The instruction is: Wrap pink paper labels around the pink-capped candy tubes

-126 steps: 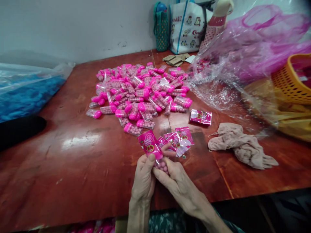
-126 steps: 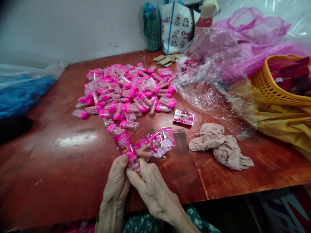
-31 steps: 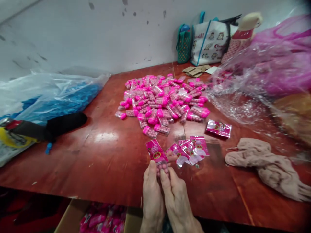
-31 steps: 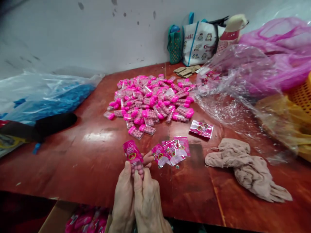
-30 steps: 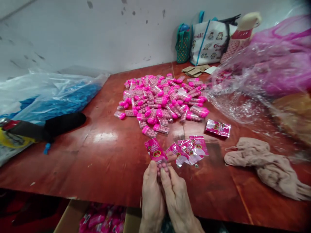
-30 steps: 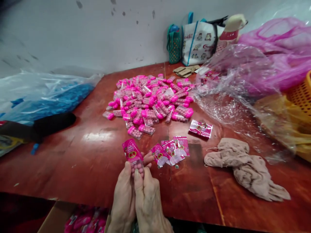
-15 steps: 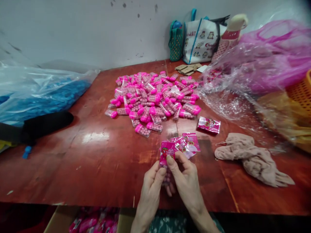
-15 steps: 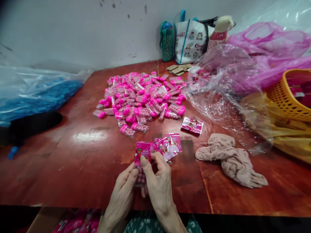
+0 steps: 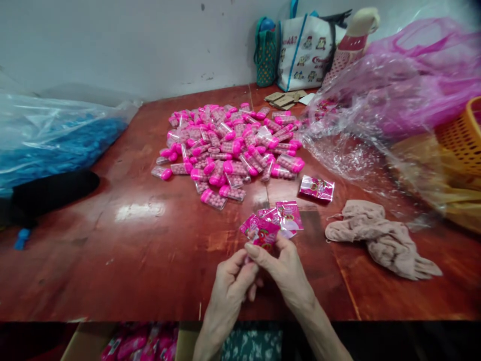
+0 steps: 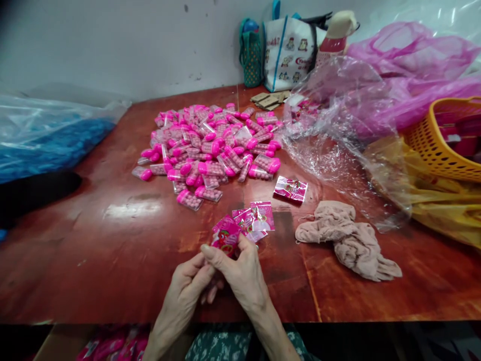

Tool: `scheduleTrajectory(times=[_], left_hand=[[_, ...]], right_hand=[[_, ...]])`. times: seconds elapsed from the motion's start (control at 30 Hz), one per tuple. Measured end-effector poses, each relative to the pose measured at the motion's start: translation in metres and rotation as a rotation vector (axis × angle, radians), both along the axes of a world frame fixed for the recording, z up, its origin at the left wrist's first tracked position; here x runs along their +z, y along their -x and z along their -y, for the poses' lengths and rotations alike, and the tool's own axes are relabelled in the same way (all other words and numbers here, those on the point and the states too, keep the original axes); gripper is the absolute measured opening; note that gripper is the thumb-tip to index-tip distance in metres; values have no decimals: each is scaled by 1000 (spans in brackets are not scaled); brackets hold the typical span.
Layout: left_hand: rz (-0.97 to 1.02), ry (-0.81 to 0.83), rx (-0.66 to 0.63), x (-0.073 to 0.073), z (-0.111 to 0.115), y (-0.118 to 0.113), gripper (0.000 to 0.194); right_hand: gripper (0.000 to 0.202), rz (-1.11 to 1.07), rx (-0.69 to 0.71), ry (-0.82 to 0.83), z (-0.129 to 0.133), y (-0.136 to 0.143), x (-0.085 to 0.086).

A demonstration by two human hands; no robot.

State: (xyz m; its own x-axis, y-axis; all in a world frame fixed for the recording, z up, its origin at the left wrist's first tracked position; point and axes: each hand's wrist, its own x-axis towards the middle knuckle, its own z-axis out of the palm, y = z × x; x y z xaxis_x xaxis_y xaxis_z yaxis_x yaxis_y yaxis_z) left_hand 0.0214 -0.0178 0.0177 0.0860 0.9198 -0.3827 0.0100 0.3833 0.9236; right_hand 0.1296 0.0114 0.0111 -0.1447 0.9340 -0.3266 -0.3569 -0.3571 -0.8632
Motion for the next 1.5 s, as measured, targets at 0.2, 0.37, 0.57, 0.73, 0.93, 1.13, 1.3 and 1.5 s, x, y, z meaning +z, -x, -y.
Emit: scheduleTrajectory(times=[0.2, 0.37, 0.57, 0.73, 0.93, 1.13, 1.3, 1.5], left_hand=[[24, 3, 3, -1, 1, -16, 23], [60, 20, 49, -6, 0, -25, 25], [199, 64, 193, -10, -2, -18, 25], [262, 66, 339, -9, 1, -18, 28], [202, 125, 566, -3, 7, -22, 39], [286, 87, 565, -5, 1, -18, 37], [242, 123, 589, 1, 1, -20, 39], [13, -12, 691, 6, 4, -21, 42]], right_hand=[[33, -61, -197, 155, 5, 9, -7], [35, -112, -278, 258, 5, 13, -6], [35, -289, -140, 178, -1, 6, -9], [28, -211, -97, 155, 1, 9, -6], [30, -169, -119, 195, 12, 28, 3], [31, -147, -35, 83, 12, 22, -1], [39, 42, -52, -25, 16, 19, -1], [24, 260, -96, -211, 27, 33, 2]])
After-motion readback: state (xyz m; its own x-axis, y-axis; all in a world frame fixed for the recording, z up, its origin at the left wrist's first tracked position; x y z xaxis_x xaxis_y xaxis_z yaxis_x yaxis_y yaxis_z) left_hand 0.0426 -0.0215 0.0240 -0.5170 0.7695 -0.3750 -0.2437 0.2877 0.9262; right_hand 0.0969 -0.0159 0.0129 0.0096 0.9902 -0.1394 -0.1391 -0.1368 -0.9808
